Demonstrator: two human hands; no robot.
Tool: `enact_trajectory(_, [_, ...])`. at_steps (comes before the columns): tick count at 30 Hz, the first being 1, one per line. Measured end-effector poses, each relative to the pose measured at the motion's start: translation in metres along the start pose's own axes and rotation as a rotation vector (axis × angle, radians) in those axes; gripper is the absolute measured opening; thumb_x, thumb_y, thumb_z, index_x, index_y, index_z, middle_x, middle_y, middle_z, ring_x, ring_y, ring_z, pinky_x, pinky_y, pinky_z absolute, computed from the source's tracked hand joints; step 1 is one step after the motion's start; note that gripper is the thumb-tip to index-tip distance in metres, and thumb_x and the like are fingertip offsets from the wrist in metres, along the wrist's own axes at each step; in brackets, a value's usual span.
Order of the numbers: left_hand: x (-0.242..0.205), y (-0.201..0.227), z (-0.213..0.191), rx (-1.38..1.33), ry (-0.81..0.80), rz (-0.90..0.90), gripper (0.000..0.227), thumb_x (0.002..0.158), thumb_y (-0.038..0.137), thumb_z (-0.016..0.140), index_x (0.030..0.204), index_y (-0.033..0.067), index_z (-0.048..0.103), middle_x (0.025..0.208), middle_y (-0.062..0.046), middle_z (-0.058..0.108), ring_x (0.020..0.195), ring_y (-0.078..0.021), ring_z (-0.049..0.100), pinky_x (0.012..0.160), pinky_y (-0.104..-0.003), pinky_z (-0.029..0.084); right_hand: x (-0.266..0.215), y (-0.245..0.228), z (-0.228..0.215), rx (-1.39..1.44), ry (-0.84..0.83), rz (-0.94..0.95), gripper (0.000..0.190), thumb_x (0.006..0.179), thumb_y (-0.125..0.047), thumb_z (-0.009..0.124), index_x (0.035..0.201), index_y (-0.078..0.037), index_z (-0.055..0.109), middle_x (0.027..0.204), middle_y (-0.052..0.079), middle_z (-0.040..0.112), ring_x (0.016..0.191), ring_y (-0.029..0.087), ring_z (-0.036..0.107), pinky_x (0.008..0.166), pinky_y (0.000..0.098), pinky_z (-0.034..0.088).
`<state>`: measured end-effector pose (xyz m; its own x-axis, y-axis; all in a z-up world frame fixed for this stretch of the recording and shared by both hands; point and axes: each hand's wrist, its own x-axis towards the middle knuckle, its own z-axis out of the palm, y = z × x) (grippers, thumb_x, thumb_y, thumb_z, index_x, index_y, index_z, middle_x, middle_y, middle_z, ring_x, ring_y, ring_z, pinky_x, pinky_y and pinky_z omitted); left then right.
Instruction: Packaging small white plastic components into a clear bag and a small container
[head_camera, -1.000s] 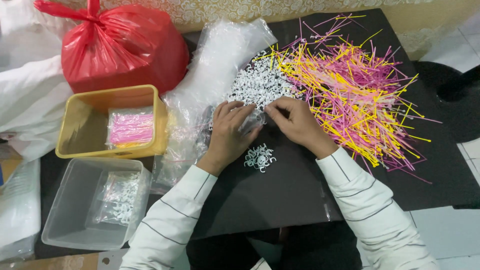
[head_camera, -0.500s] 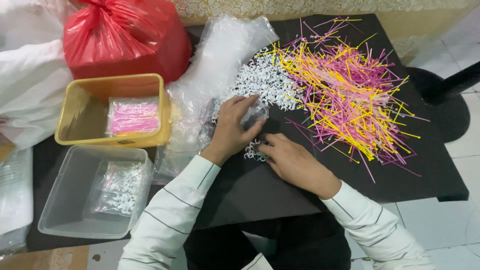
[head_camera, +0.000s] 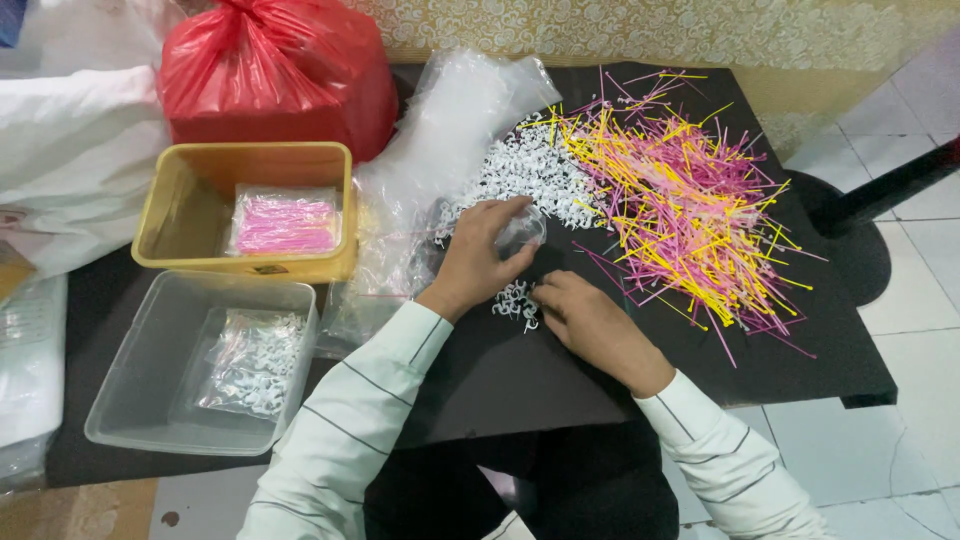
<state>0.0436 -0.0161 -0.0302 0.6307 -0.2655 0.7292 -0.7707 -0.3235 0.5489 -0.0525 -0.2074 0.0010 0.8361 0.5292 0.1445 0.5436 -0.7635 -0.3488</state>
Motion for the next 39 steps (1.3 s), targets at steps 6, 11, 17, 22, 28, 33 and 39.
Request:
enact_trajectory(6, [-0.002,0.003,-0.002,0.002,-0.042,-0.033,0.058,0.082,0.025,0.079,0.136,0.0117,0.064,0.107,-0.011,0.076,0.113,-0.0337,0.067,0.099,-0.049,0.047,0.000,0.005,-0.011,0.375,0.155,0.210,0.023,0.081,-0.005,0.077,0.104,-0.009,0.077,0.097,0.011,0.074,0.097,0.029,0.074,0.078,0.0345,0.060])
enact_trajectory(11, [-0.004,0.002,-0.002,-0.003,-0.087,-0.066,0.057,0.083,0.026,0.079,0.136,0.0149,0.063,0.107,-0.009,0.076,0.114,-0.0329,0.067,0.100,-0.049,0.047,-0.003,0.043,0.010,0.670,0.248,0.351,0.030,0.077,-0.003,0.082,0.106,-0.003,0.078,0.091,0.009,0.073,0.090,0.018,0.070,0.080,0.0275,0.060])
enact_trajectory(17, [-0.005,-0.001,0.000,-0.020,-0.152,-0.085,0.060,0.082,0.026,0.079,0.138,0.0159,0.061,0.109,-0.010,0.076,0.115,-0.0337,0.067,0.102,-0.050,0.047,0.005,0.038,-0.022,0.906,0.363,0.368,0.032,0.077,0.001,0.084,0.108,0.002,0.075,0.088,0.006,0.067,0.086,0.012,0.067,0.079,0.0241,0.061])
enact_trajectory(22, [-0.005,0.001,0.004,-0.007,-0.151,-0.053,0.060,0.081,0.024,0.080,0.137,0.0142,0.061,0.108,-0.012,0.076,0.113,-0.0352,0.067,0.101,-0.050,0.048,0.020,0.032,-0.042,0.925,0.432,0.300,0.031,0.078,0.004,0.084,0.107,0.004,0.075,0.087,0.005,0.065,0.084,0.009,0.065,0.077,0.0232,0.060])
enact_trajectory(28, [-0.005,0.001,0.004,0.022,-0.167,-0.002,0.060,0.081,0.027,0.081,0.136,0.0135,0.062,0.109,-0.013,0.075,0.112,-0.0358,0.067,0.098,-0.052,0.049,0.041,0.024,-0.053,0.749,0.376,0.232,0.029,0.077,-0.002,0.087,0.104,-0.003,0.078,0.082,0.001,0.067,0.081,0.005,0.062,0.073,0.0199,0.055])
enact_trajectory(33, [-0.008,-0.006,0.010,-0.009,-0.159,0.006,0.065,0.076,0.023,0.082,0.136,0.0127,0.061,0.108,-0.012,0.075,0.111,-0.0347,0.068,0.098,-0.049,0.050,0.051,0.015,-0.056,0.480,0.272,0.287,0.030,0.079,-0.004,0.081,0.108,-0.006,0.076,0.091,0.012,0.073,0.084,0.018,0.067,0.073,0.0283,0.060])
enact_trajectory(39, [-0.007,-0.002,0.009,-0.017,-0.155,-0.006,0.064,0.075,0.024,0.082,0.134,0.0092,0.061,0.104,-0.017,0.074,0.107,-0.0382,0.068,0.094,-0.052,0.050,0.055,0.018,-0.053,0.397,0.329,0.285,0.030,0.075,0.001,0.083,0.104,-0.004,0.076,0.090,0.016,0.071,0.081,0.023,0.071,0.068,0.0307,0.063])
